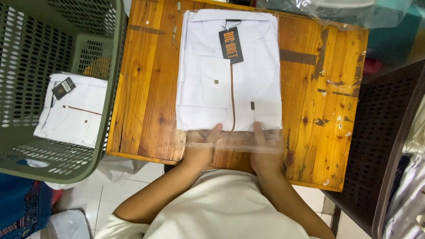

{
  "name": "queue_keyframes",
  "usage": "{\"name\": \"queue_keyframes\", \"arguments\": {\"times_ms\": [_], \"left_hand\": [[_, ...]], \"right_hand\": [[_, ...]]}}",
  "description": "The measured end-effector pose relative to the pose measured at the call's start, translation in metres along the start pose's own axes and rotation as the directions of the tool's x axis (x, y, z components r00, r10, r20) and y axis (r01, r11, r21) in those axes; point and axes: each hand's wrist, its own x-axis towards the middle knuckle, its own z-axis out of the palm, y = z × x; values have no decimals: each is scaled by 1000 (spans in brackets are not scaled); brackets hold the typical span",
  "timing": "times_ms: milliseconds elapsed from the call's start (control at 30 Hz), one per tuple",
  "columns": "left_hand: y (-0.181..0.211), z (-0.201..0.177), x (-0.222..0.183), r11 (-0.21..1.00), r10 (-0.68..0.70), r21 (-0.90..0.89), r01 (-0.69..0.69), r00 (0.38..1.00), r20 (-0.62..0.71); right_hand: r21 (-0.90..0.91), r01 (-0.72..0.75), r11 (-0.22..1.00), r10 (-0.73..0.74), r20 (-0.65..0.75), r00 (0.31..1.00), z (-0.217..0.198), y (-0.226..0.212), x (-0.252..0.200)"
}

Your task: Packaging folded white shirts into clear plastic bags and placing them in a basket.

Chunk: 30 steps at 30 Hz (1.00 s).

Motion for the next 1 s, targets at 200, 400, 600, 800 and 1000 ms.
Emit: {"name": "queue_keyframes", "arguments": {"times_ms": [200,400,600,800,1000], "left_hand": [[22,-17,-20,957,58,-282,-63,998,-26],[25,-42,-21,929,306,-225,-294,952,18],[71,-106,-24,819,446,219,-530,829,338],[138,-123,-5,349,427,536,-769,639,640],[163,-48,29,50,394,657,-752,619,679]], "right_hand": [[-285,211,935,-216,12,976,-7,-15,-11],[-337,411,847,-410,78,909,-23,-11,1],[-603,702,379,-608,410,680,-56,-44,11],[-698,591,404,184,695,695,-72,-107,30],[-600,787,143,-128,777,616,9,-96,60]]}}
